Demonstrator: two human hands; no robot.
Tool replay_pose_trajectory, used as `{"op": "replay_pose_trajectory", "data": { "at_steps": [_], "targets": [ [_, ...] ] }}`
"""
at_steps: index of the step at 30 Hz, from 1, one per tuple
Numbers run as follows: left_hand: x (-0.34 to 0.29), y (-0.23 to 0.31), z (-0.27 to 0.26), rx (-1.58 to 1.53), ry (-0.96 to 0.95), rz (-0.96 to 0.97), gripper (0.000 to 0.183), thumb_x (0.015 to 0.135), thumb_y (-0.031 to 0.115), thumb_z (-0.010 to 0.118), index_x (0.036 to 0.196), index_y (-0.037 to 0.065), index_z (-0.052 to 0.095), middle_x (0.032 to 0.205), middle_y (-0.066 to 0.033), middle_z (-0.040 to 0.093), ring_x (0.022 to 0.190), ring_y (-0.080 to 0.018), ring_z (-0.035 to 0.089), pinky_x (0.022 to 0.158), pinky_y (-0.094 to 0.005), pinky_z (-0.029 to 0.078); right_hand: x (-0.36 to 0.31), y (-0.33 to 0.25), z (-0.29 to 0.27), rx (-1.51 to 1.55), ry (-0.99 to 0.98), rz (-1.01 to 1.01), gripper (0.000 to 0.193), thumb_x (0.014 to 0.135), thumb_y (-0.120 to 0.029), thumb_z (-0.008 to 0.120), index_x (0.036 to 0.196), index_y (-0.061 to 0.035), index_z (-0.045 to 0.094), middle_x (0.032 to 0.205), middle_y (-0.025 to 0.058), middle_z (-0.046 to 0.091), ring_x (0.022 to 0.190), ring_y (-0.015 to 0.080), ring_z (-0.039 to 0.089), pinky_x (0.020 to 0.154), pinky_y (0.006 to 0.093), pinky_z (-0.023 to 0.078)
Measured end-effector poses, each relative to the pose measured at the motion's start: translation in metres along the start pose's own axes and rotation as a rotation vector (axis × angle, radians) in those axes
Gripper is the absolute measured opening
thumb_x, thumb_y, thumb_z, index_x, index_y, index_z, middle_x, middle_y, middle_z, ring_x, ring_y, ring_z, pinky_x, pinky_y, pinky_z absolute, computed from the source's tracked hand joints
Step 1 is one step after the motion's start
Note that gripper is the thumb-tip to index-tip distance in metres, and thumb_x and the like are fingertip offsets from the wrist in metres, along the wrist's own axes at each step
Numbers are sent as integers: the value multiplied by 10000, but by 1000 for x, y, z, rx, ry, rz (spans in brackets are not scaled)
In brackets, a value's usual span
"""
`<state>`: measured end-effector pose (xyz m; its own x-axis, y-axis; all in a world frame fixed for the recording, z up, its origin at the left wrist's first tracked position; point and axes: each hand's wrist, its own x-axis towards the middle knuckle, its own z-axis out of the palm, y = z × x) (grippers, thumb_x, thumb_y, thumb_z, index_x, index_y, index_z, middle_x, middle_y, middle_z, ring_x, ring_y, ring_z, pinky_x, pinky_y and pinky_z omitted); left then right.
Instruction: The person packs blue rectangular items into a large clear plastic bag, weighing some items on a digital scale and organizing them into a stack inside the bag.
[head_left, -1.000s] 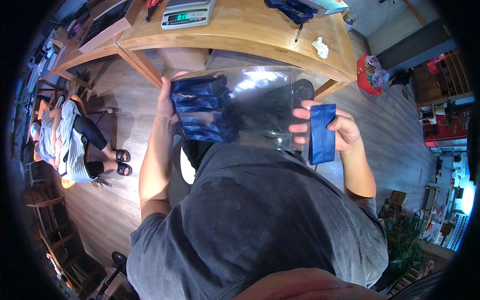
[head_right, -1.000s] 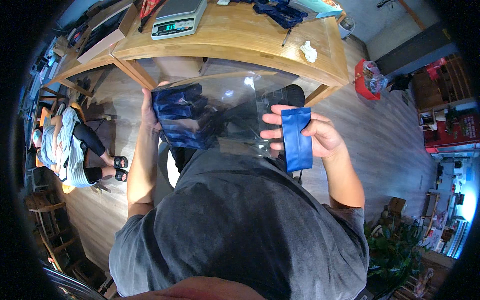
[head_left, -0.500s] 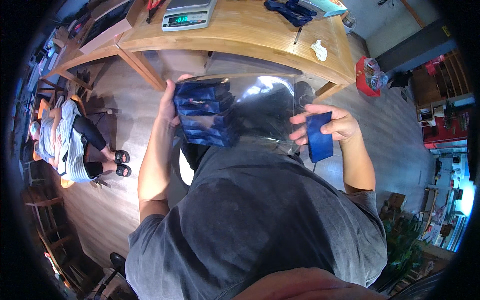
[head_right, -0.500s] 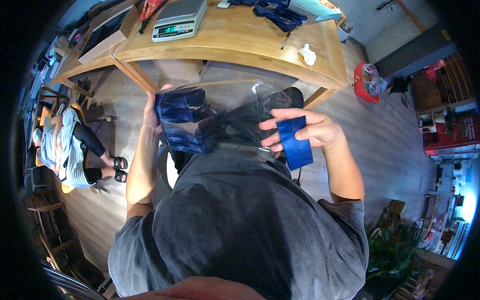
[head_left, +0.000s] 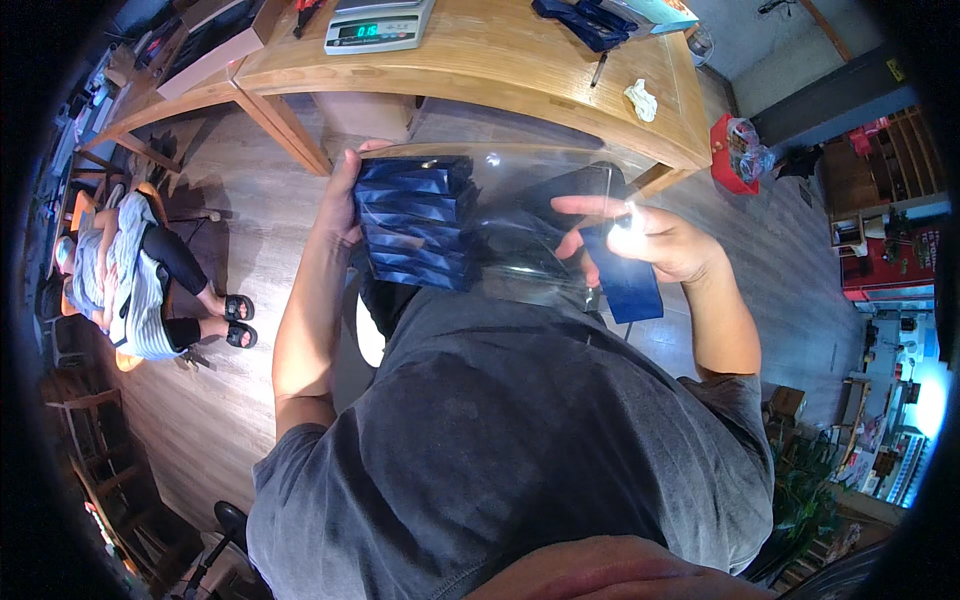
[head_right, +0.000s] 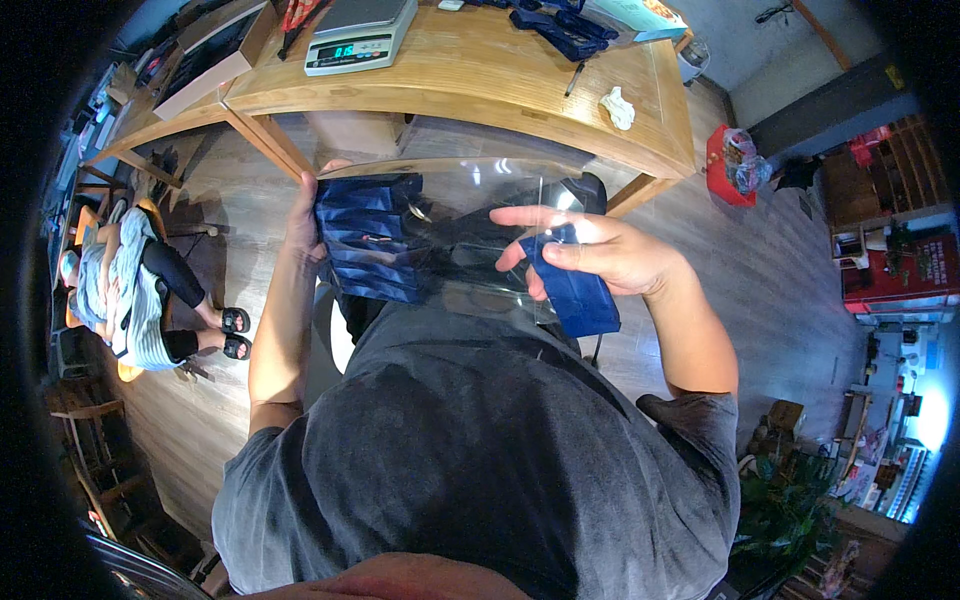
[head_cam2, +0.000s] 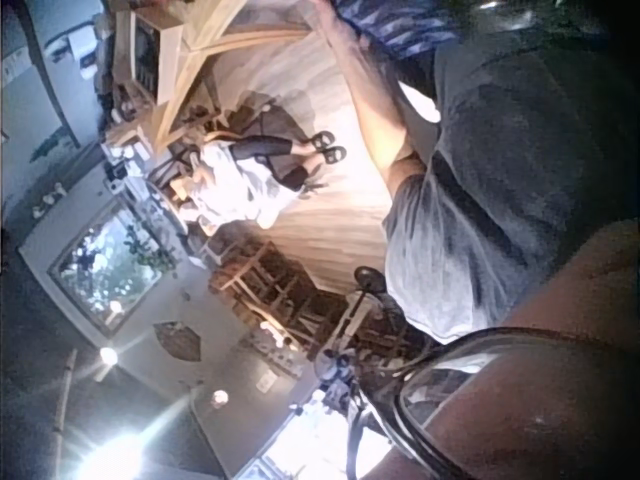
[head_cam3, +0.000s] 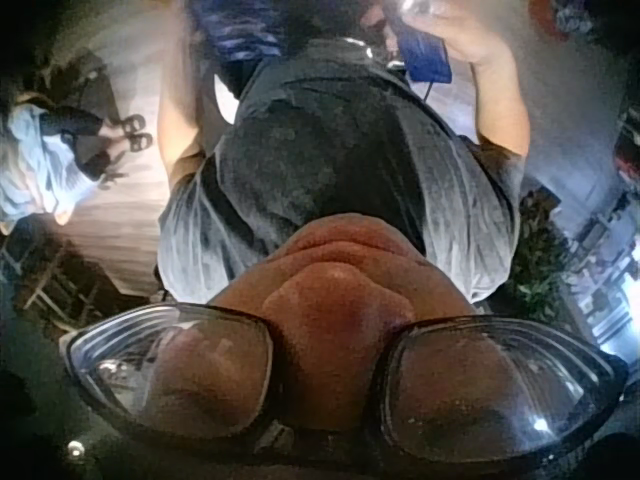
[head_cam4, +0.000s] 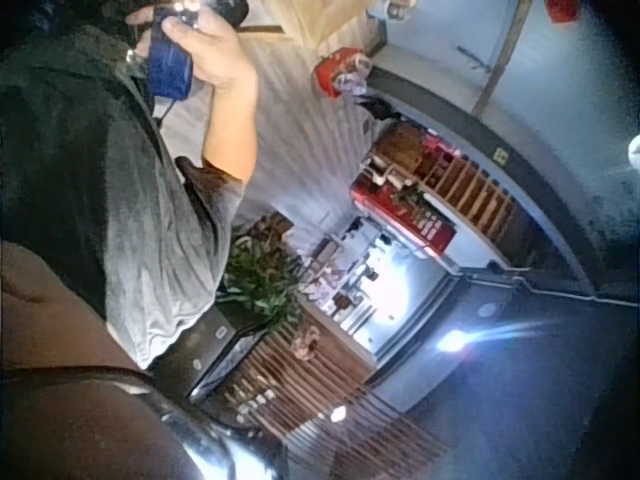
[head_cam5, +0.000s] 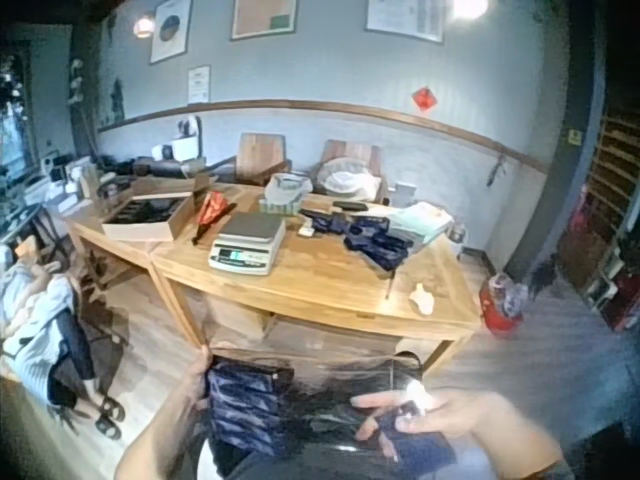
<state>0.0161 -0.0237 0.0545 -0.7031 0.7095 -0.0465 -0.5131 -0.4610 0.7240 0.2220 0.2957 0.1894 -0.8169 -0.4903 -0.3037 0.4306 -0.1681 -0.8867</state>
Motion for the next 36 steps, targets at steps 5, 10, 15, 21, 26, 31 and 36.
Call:
{"op": "replay_pose_trajectory", "data": {
  "at_steps": [5,10,15,21,26,31,36],
  "targets": [
    [-3,9,11,88,-45,76,695,833,630,645,1181,37,545,1094,-135,645,997,-223,651,858,-366,558,19,-10,-1,125,31,104,612,989,-227,564,1495,-1,305,1218,238,568,916,226,649,812,350,558],
    [-6,14,13,209,-75,159,728,819,630,664,1182,11,541,1052,-108,648,958,-183,646,827,-301,536,45,-6,-2,128,64,-83,564,991,-286,567,1473,-64,375,1227,176,570,948,198,636,832,332,555],
    [-5,11,7,231,-45,166,743,822,631,659,1209,9,536,1057,-101,650,968,-180,645,841,-297,529,56,21,10,-200,217,-150,603,975,-356,587,1466,-91,361,1269,110,565,1080,201,598,957,366,477],
    [-2,5,7,176,-50,108,747,818,623,669,1231,15,536,1064,-106,653,983,-186,648,846,-300,531,33,47,11,-401,-47,-30,690,908,-175,690,1443,-32,279,1320,101,535,1202,196,545,1036,350,403],
    [-7,5,11,225,-30,148,763,795,640,684,1215,17,554,1059,-103,653,987,-178,636,854,-295,526,13,23,6,-706,129,38,580,892,-110,683,1381,-28,382,1266,124,574,1201,221,552,1030,343,404],
    [-8,10,15,233,-11,162,764,807,657,659,1212,18,556,1064,-100,653,987,-169,632,873,-283,512,12,-2,20,-1324,390,-459,501,855,-120,720,1307,-27,524,1194,157,641,1114,299,619,966,371,472],
    [-10,12,18,266,-34,246,775,811,667,648,1226,21,546,1064,-99,652,988,-162,631,868,-281,510,14,1,24,-1295,617,-506,540,812,-63,740,1309,-31,531,1187,160,660,1077,282,649,923,368,506]
  ]
}}
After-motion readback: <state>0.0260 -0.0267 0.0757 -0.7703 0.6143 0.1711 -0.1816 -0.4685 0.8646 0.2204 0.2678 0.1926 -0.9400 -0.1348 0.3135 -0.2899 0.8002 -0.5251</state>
